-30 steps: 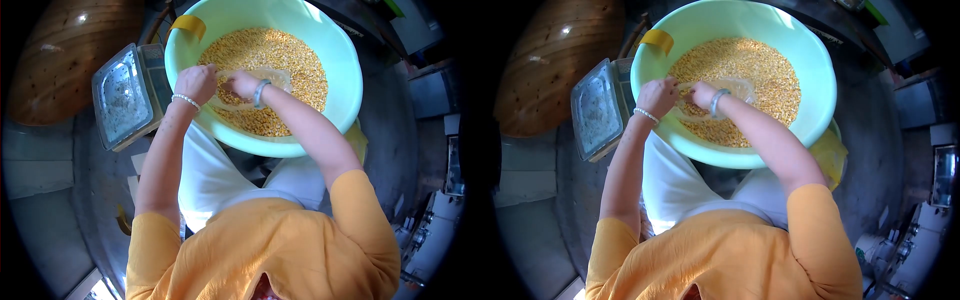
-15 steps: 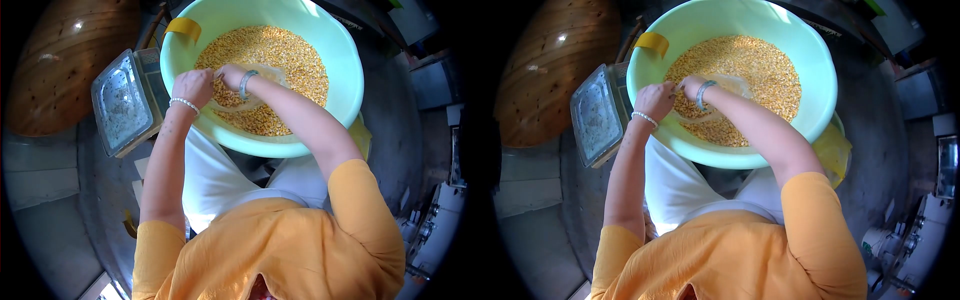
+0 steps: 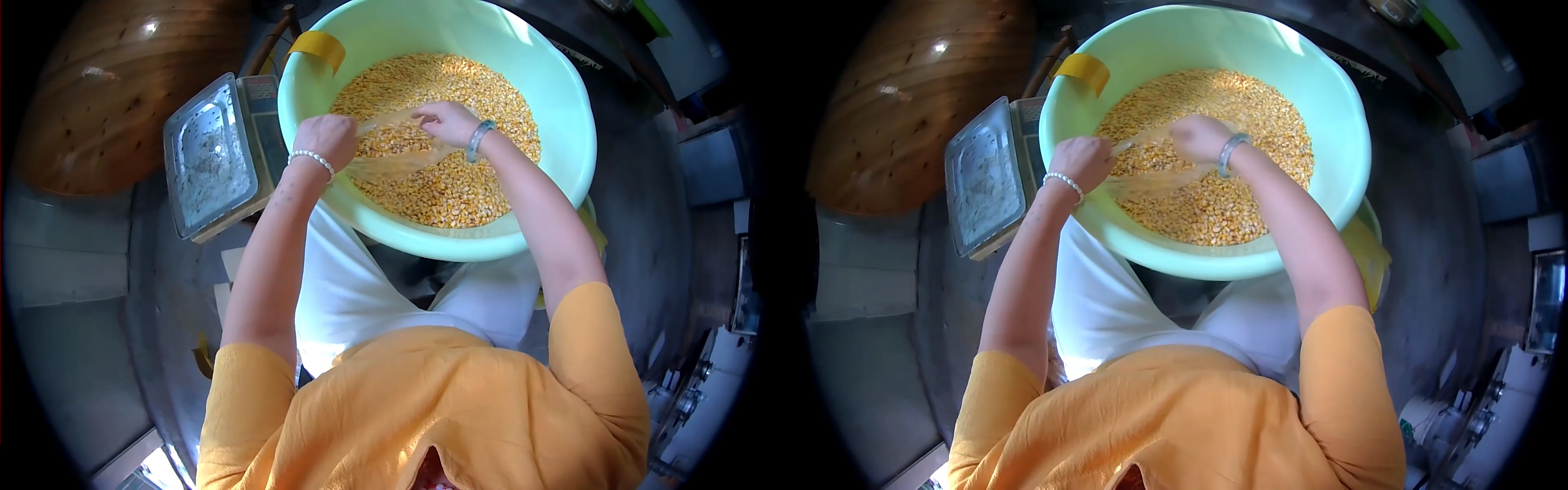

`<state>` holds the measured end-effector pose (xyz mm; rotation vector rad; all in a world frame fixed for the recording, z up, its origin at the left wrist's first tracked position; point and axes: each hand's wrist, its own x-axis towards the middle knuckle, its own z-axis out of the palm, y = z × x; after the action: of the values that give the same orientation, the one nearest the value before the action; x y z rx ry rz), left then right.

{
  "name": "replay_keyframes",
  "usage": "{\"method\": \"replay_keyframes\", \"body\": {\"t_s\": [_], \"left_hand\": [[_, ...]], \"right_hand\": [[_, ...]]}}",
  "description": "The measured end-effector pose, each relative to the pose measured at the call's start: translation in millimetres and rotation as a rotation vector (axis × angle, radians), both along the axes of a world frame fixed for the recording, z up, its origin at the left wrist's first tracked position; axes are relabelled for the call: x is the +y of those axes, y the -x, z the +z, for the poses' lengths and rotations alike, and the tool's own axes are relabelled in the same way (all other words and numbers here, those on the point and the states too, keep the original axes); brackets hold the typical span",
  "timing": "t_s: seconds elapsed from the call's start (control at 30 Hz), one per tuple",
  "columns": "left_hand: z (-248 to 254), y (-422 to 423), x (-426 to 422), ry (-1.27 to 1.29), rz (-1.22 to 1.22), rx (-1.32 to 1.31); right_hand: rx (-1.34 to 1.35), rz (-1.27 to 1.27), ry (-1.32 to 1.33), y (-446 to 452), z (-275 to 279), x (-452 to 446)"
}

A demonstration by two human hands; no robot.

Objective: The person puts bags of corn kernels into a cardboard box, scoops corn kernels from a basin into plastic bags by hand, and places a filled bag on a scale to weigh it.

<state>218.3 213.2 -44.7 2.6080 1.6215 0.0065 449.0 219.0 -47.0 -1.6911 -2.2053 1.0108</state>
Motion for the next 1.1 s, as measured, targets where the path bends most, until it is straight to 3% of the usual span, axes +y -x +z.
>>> {"method": "replay_keyframes", "body": {"t_s": [0.07, 0.2, 0.3, 0.37, 0.43, 0.5, 0.57, 0.67, 0.7, 0.9, 0.97, 1.1], "left_hand": [[2.3, -1.6, -0.3, 0.025, 0.018, 0.004], [10.7, -3.5, -4.7, 0.065, 0.027, -0.021], [12.0, -4.2, -6.8, 0.036, 0.015, -0.042], [11.1, -6.3, -6.3, 0.045, 0.048, -0.051], [10.0, -5.4, -6.8, 0.041, 0.049, -0.075], [10.9, -5.2, -6.6, 0.034, 0.049, -0.089], [12.9, -4.8, -8.5, 0.028, 0.047, -0.089], [14.1, -3.9, -9.5, 0.026, 0.048, -0.103], [15.8, -4.4, -9.8, 0.044, 0.053, -0.100], [14.4, -2.9, -8.5, 0.043, 0.051, -0.121], [6.8, -1.3, -6.2, 0.011, 0.037, -0.144], [9.4, -1.4, -6.5, 0.022, 0.039, -0.133]], "right_hand": [[0.322, -0.037, 0.182, -16.7, -3.5, 1.5], [0.825, -0.398, 0.025, -41.1, 15.0, -7.0], [0.858, -0.793, -0.072, -75.0, -22.9, 2.6], [0.565, -0.976, 0.153, -97.2, -66.0, 3.8], [-0.041, -0.619, 0.113, -100.1, -103.9, 3.7], [-0.374, -0.306, -0.066, -82.4, -119.9, -5.4], [-0.399, 0.013, -0.291, -61.2, -127.4, -9.8], [-0.606, 0.038, -0.236, -35.1, -125.7, -12.0], [-0.520, -0.051, -0.121, -14.9, -79.7, -30.6], [-0.399, -0.238, -0.058, -21.0, -111.8, -33.4], [-0.414, -0.190, 0.018, -28.6, -124.6, -25.3], [-0.404, -0.216, 0.091, -26.3, -110.4, -27.3]]}}
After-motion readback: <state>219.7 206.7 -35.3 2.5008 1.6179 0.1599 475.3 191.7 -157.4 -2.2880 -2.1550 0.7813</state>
